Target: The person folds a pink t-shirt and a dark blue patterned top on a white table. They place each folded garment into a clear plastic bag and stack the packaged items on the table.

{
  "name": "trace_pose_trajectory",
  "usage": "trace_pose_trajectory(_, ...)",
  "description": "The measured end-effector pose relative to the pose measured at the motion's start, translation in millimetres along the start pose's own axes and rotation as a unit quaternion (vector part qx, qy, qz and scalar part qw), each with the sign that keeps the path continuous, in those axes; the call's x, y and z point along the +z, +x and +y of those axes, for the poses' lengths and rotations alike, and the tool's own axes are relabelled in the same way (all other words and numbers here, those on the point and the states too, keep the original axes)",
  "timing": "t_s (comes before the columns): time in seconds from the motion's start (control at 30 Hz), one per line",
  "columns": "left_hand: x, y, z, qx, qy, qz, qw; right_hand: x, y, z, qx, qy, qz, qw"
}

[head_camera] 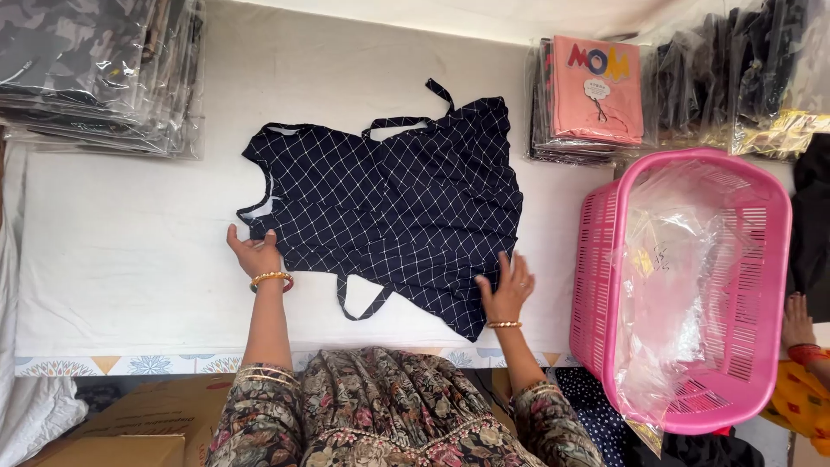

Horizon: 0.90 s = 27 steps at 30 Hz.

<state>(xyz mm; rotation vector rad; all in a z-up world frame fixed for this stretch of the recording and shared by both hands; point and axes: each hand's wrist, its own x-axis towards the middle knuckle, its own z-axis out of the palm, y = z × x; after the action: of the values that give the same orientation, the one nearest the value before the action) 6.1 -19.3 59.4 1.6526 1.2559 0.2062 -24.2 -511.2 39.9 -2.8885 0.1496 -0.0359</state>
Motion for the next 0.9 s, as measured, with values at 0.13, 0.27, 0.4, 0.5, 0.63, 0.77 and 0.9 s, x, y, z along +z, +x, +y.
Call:
trace_pose_trajectory(0.13,0,14,-36,-0.027,-0.064,-0.113,0.991,-1,-66,-44,-0.296,0.049,-0.029,0.954)
trace_pose_trajectory(0.27,-10,18,-34,0.054,-0.101,-0.179,0.977,-9,-89,-36,-0.252,0.066,-0.050,0.964)
trace_pose_trajectory(0.4,-23,10,-20,0.044,-0.073,-0.150,0.985,-3,-84,-16,-0.189,0.070,-0.042,0.979)
trace_pose_trajectory(0.5,-37,-5,5,0.004,-0.042,-0.154,0.987,-29,-62,-20,-0.198,0.118,0.003,0.973)
trace_pose_trajectory(0.63,-48,1,7,-0.050,-0.061,-0.194,0.978,-25,-31,10,0.071,0.306,-0.171,0.934)
trace_pose_trajectory(0.77,-38,10,27,-0.057,-0.081,-0.210,0.973,-56,34,2,0.019,0.363,-0.084,0.928)
trace_pose_trajectory(0.9,-3,33,48,-0.094,-0.133,-0.203,0.965,-68,111,-20,0.067,0.350,-0.044,0.933)
